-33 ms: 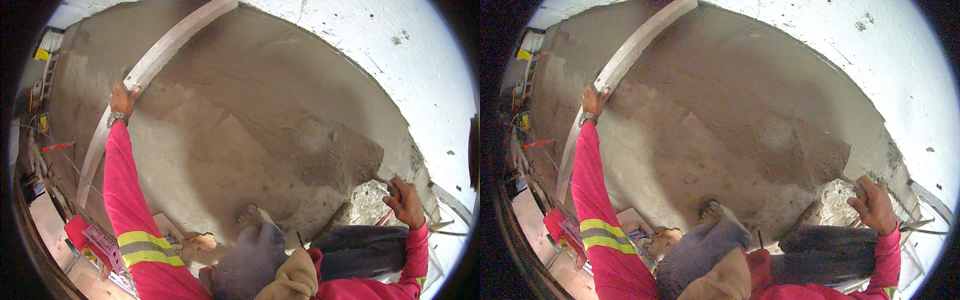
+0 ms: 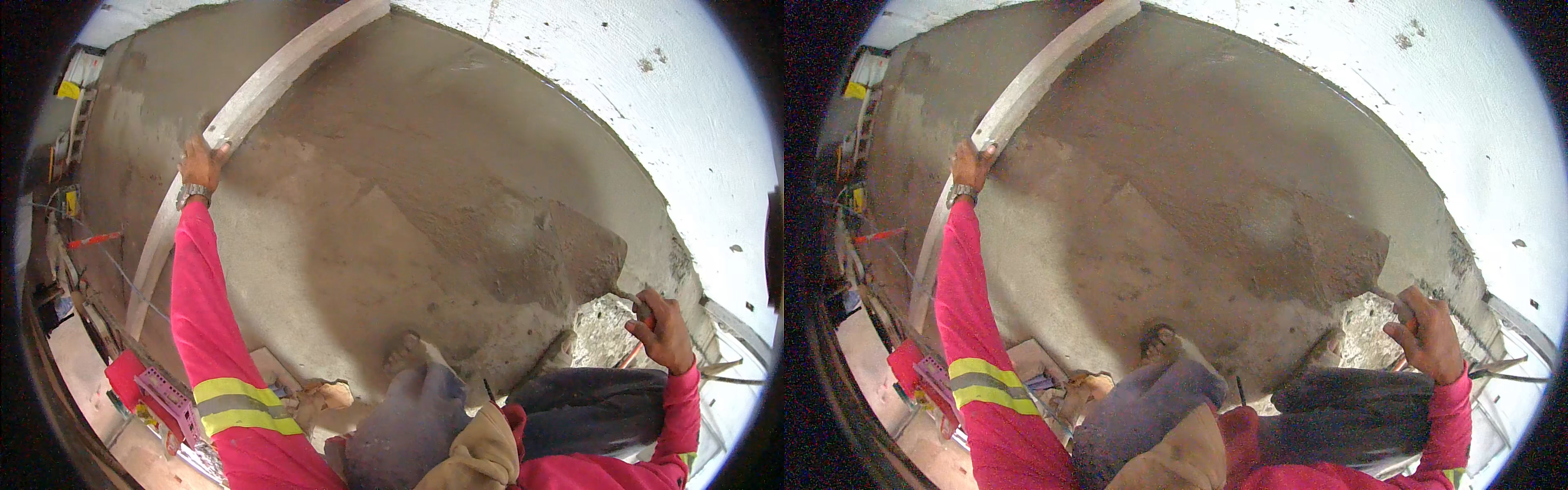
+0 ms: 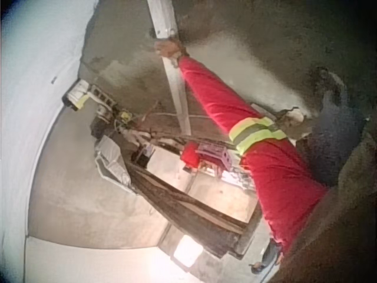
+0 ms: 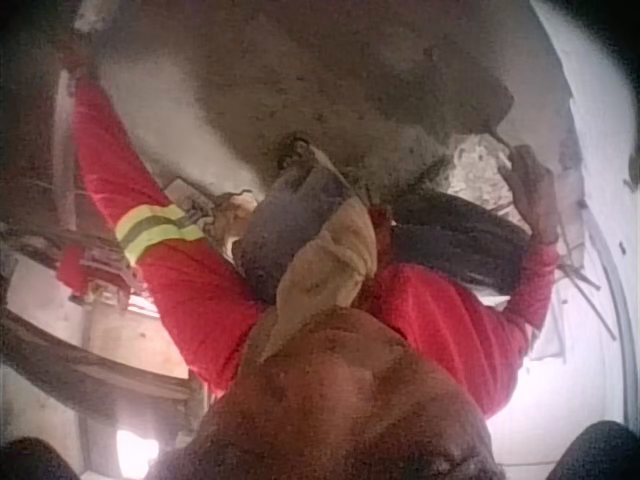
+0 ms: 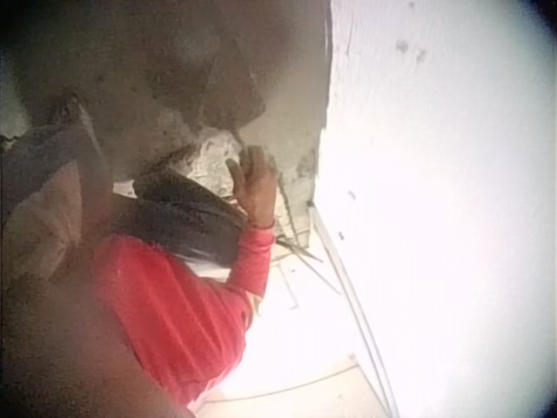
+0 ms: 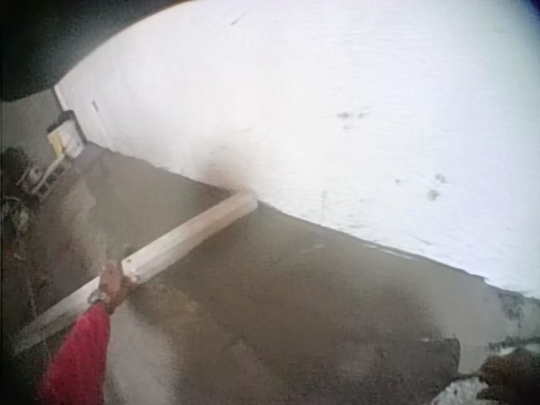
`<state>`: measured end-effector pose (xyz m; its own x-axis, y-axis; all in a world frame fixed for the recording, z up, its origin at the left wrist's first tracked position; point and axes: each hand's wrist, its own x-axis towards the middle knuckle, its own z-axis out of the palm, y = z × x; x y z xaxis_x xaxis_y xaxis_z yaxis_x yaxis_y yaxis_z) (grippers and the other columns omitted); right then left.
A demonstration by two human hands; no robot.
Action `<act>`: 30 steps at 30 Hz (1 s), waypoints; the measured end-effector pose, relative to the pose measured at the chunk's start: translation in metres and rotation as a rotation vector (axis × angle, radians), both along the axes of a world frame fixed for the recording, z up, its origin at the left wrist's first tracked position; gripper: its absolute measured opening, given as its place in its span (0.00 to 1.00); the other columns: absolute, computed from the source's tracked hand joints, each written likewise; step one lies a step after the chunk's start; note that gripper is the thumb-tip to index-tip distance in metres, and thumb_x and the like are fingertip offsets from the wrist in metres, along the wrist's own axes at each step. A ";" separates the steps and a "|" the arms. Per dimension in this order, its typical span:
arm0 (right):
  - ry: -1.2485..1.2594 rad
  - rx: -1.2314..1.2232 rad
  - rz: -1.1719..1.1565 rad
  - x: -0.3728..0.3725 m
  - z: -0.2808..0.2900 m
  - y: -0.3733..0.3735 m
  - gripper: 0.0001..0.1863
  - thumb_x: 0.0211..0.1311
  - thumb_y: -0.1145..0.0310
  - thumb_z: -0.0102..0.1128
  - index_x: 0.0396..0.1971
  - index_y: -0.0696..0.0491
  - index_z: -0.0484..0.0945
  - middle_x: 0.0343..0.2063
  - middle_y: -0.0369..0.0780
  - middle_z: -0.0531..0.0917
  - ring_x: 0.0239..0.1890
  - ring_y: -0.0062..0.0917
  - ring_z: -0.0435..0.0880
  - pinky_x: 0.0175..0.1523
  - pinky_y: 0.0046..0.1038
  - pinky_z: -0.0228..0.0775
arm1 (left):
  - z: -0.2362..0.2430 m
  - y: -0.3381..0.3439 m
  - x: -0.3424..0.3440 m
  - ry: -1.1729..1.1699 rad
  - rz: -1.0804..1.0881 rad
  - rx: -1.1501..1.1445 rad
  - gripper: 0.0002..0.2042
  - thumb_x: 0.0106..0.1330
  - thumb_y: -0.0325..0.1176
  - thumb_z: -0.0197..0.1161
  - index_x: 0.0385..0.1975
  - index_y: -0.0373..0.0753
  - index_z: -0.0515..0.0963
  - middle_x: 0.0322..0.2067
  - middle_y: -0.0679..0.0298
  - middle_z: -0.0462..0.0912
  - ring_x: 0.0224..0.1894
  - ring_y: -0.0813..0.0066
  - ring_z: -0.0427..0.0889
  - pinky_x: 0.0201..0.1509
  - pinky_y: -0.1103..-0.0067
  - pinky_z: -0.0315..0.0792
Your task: The person smooths a wet concrete floor using a long wooden straightedge and a hand trowel. They repeatedly drag the straightedge across the surface to level it and use the trowel to fill gaps and refine the finish.
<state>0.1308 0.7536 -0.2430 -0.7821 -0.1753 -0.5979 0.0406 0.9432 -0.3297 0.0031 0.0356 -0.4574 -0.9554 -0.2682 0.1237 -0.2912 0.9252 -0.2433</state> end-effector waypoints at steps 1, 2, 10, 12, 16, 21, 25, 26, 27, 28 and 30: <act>0.014 -0.015 0.005 0.002 0.000 0.002 0.15 0.41 0.70 0.62 0.29 0.58 0.70 0.14 0.44 0.67 0.16 0.37 0.66 0.26 0.33 0.57 | 0.002 0.006 0.000 -0.019 0.006 0.021 0.33 0.54 0.57 0.57 0.51 0.37 0.62 0.49 0.51 0.69 0.52 0.48 0.68 0.53 0.56 0.61; 0.028 -0.030 0.010 0.003 0.000 0.003 0.15 0.42 0.69 0.62 0.29 0.58 0.70 0.12 0.44 0.67 0.15 0.38 0.67 0.24 0.33 0.57 | 0.003 0.011 0.000 -0.039 0.011 0.041 0.33 0.54 0.57 0.57 0.51 0.37 0.62 0.50 0.51 0.69 0.52 0.48 0.68 0.53 0.56 0.61; 0.009 -0.046 0.001 0.014 0.012 0.013 0.15 0.42 0.68 0.63 0.29 0.58 0.69 0.11 0.43 0.66 0.14 0.38 0.66 0.23 0.34 0.57 | 0.011 0.047 0.009 -0.046 0.016 0.067 0.32 0.53 0.54 0.60 0.52 0.38 0.63 0.49 0.51 0.69 0.52 0.49 0.68 0.54 0.57 0.60; 0.084 -0.047 0.036 0.021 0.011 0.019 0.16 0.42 0.68 0.64 0.29 0.58 0.69 0.11 0.43 0.66 0.14 0.38 0.66 0.23 0.34 0.57 | 0.013 0.060 0.011 -0.073 0.033 0.059 0.32 0.53 0.53 0.61 0.51 0.38 0.63 0.49 0.51 0.69 0.52 0.49 0.68 0.54 0.57 0.60; 0.110 -0.030 0.059 0.029 0.015 0.029 0.16 0.42 0.68 0.64 0.31 0.57 0.70 0.13 0.43 0.67 0.17 0.37 0.67 0.25 0.34 0.58 | 0.009 0.072 0.016 -0.052 0.003 0.039 0.32 0.52 0.52 0.62 0.51 0.38 0.63 0.48 0.52 0.69 0.52 0.49 0.68 0.54 0.57 0.60; 0.055 0.002 -0.017 0.039 0.022 0.038 0.18 0.41 0.69 0.65 0.33 0.57 0.70 0.15 0.43 0.68 0.20 0.37 0.68 0.30 0.34 0.60 | 0.012 0.104 0.023 -0.058 -0.008 0.066 0.32 0.53 0.53 0.61 0.51 0.37 0.64 0.47 0.53 0.69 0.52 0.49 0.68 0.54 0.57 0.60; 0.029 0.020 -0.038 0.044 0.030 0.042 0.18 0.41 0.70 0.65 0.34 0.57 0.70 0.16 0.43 0.70 0.21 0.37 0.69 0.31 0.34 0.61 | 0.005 0.107 0.030 0.001 -0.080 0.023 0.32 0.53 0.54 0.60 0.52 0.37 0.64 0.48 0.53 0.69 0.51 0.49 0.68 0.54 0.56 0.60; 0.040 0.010 -0.041 0.045 0.030 0.044 0.18 0.41 0.71 0.65 0.34 0.57 0.70 0.15 0.43 0.70 0.20 0.36 0.69 0.30 0.33 0.61 | 0.004 0.110 0.032 -0.023 -0.077 0.019 0.32 0.53 0.55 0.60 0.52 0.37 0.64 0.48 0.53 0.69 0.51 0.49 0.69 0.54 0.56 0.60; 0.051 0.000 -0.044 0.046 0.030 0.045 0.18 0.40 0.71 0.65 0.33 0.57 0.70 0.15 0.43 0.70 0.19 0.36 0.69 0.29 0.33 0.61 | 0.002 0.112 0.032 -0.047 -0.073 0.014 0.33 0.53 0.55 0.60 0.52 0.37 0.63 0.48 0.53 0.69 0.51 0.49 0.69 0.54 0.55 0.60; 0.042 -0.011 -0.060 0.047 0.031 0.045 0.18 0.40 0.72 0.65 0.33 0.57 0.70 0.14 0.42 0.70 0.18 0.35 0.69 0.28 0.33 0.61 | 0.003 0.117 0.034 -0.032 -0.077 0.004 0.33 0.54 0.55 0.59 0.52 0.37 0.63 0.48 0.53 0.69 0.51 0.49 0.69 0.54 0.55 0.59; 0.022 -0.035 -0.091 0.048 0.034 0.045 0.17 0.40 0.72 0.65 0.32 0.57 0.71 0.13 0.42 0.70 0.16 0.34 0.69 0.26 0.32 0.61 | 0.002 0.126 0.035 -0.002 -0.084 -0.015 0.33 0.54 0.55 0.59 0.53 0.37 0.63 0.48 0.52 0.69 0.51 0.48 0.69 0.54 0.55 0.59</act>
